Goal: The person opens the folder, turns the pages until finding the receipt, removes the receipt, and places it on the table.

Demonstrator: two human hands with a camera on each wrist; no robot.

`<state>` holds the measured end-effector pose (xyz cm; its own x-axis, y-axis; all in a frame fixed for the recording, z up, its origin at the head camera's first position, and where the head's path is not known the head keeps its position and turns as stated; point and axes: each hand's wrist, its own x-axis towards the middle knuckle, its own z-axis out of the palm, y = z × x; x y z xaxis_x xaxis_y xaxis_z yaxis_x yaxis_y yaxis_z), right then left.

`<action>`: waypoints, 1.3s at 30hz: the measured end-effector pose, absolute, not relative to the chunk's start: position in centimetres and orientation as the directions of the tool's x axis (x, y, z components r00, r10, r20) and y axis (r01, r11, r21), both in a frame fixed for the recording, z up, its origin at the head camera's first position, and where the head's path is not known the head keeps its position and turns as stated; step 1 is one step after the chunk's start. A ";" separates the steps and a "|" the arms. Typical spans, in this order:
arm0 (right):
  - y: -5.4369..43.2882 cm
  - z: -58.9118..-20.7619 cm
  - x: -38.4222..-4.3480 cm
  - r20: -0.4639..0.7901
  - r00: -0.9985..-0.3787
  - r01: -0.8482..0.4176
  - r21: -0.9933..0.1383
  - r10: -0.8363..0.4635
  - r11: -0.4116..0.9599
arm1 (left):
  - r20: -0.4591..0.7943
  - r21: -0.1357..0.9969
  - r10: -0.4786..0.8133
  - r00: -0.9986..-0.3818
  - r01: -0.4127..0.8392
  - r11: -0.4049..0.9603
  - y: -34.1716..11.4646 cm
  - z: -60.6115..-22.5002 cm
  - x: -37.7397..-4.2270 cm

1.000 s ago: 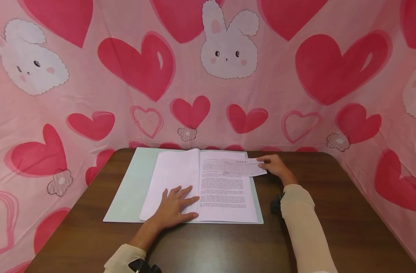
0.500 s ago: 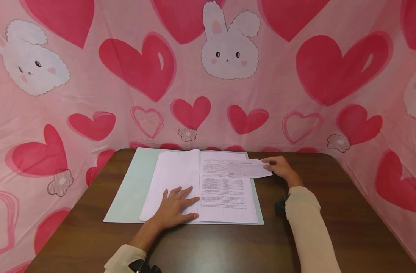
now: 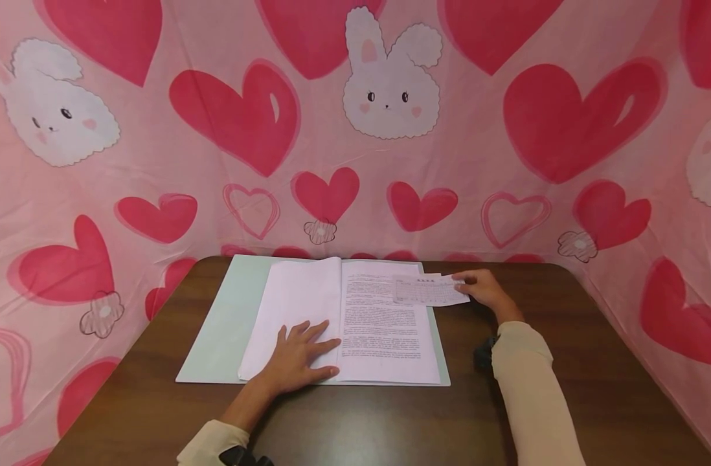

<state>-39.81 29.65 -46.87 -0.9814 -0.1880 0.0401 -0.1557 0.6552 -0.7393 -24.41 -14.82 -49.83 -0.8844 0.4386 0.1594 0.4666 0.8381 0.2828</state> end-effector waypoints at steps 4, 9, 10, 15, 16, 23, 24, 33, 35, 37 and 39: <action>30.0 -47.0 -39.8 0.033 -0.983 -0.146 -0.735 -0.181 0.662 | 0.164 0.289 0.436 -0.885 0.466 0.836 -14.8 -49.9 -24.4; 30.7 -47.0 -39.6 0.030 -0.985 -0.140 -0.727 -0.173 0.672 | 0.163 0.296 0.435 -0.886 0.464 0.835 -14.8 -49.8 -24.4; 30.8 -47.0 -39.5 0.030 -0.985 -0.140 -0.725 -0.172 0.675 | 0.163 0.296 0.435 -0.885 0.465 0.835 -14.8 -49.8 -24.4; 31.7 -47.0 -39.1 0.027 -0.986 -0.133 -0.710 -0.162 0.691 | 0.166 0.299 0.438 -0.883 0.469 0.831 -14.7 -49.7 -24.4; 31.8 -47.0 -39.0 0.028 -0.987 -0.133 -0.709 -0.161 0.692 | 0.165 0.299 0.440 -0.883 0.470 0.831 -14.7 -49.7 -24.4; 32.4 -46.9 -38.9 0.017 -0.987 -0.124 -0.711 -0.159 0.692 | 0.168 0.296 0.439 -0.883 0.470 0.832 -14.8 -49.8 -24.4; 32.5 -46.9 -38.9 0.020 -0.986 -0.129 -0.709 -0.163 0.693 | 0.169 0.296 0.438 -0.883 0.470 0.832 -14.8 -49.8 -24.4; 33.2 -46.9 -38.8 0.036 -0.985 -0.148 -0.700 -0.171 0.698 | 0.159 0.297 0.439 -0.884 0.467 0.833 -14.8 -49.9 -24.4; 33.3 -46.9 -38.8 0.035 -0.985 -0.146 -0.694 -0.170 0.705 | 0.160 0.298 0.438 -0.885 0.466 0.833 -14.8 -49.9 -24.4; 33.5 -46.8 -38.7 0.031 -0.986 -0.142 -0.687 -0.167 0.712 | 0.163 0.296 0.439 -0.884 0.468 0.833 -14.9 -49.9 -24.5; 33.7 -46.8 -38.6 0.028 -0.987 -0.137 -0.681 -0.161 0.720 | 0.166 0.293 0.439 -0.883 0.470 0.833 -14.9 -49.9 -24.5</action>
